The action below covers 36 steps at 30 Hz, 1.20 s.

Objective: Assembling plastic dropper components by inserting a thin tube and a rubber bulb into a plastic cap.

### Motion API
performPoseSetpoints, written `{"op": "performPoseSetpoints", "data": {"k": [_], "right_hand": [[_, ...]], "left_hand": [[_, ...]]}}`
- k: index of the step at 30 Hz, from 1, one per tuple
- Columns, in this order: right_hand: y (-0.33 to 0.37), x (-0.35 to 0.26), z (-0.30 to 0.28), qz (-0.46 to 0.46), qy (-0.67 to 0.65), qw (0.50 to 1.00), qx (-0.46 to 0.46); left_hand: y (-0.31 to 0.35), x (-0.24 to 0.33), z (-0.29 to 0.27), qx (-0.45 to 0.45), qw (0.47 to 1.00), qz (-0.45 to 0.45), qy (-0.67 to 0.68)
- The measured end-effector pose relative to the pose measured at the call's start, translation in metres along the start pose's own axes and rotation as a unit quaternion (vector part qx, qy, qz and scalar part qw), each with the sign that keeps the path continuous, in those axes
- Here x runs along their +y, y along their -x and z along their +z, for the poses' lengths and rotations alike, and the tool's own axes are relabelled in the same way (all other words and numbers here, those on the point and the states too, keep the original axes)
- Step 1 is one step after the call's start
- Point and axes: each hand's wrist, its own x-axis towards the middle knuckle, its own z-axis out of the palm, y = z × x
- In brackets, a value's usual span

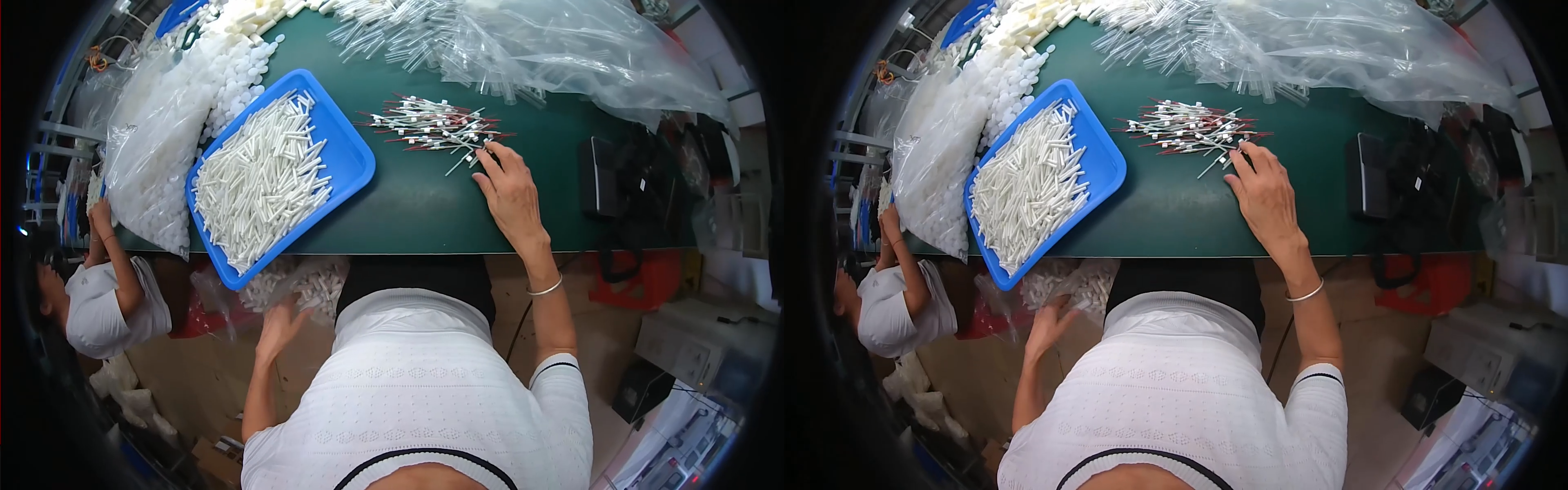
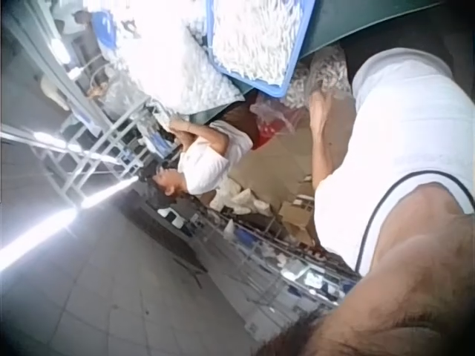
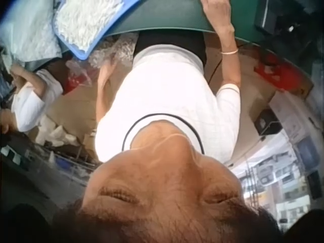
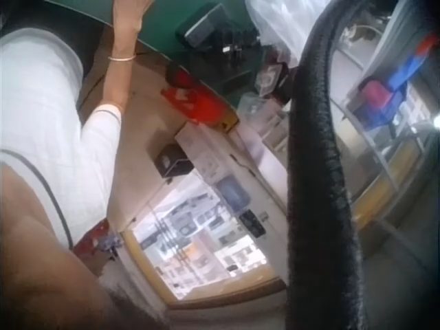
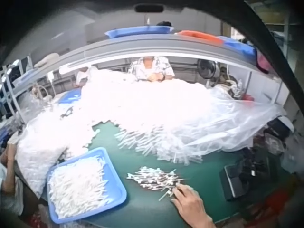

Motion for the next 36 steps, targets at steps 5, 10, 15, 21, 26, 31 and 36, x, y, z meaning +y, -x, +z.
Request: {"op": "performPoseSetpoints", "data": {"k": [5, 10, 15, 21, 26, 31, 36], "right_hand": [[0.031, 0.017, -0.023, -0.002, -0.094, 0.996, -0.005], [0.028, 0.018, -0.030, 0.133, -0.165, 0.976, 0.048], [0.020, 0.014, -0.017, 0.116, -0.047, 0.992, 0.012], [0.012, 0.010, -0.016, 0.101, -0.070, 0.992, 0.009], [0.010, 0.004, -0.015, 0.124, -0.042, 0.991, 0.016], [0.014, -0.005, -0.025, 0.304, -0.218, 0.923, 0.090], [0.005, -0.036, -0.036, 0.267, -0.426, 0.864, 0.026]], "left_hand": [[-0.014, 0.005, -0.004, -0.029, 0.999, 0.012, -0.023], [-0.017, 0.097, -0.048, -0.201, 0.973, 0.118, 0.006], [-0.075, 0.163, -0.142, -0.276, 0.926, 0.256, 0.016], [-0.267, 0.177, -0.223, 0.252, 0.913, 0.295, -0.125], [-0.384, 0.177, -0.245, 0.463, 0.802, 0.253, -0.279], [-0.418, 0.165, -0.242, 0.472, 0.774, 0.220, -0.359], [-0.328, 0.204, -0.202, 0.253, 0.918, 0.290, 0.092]]}}
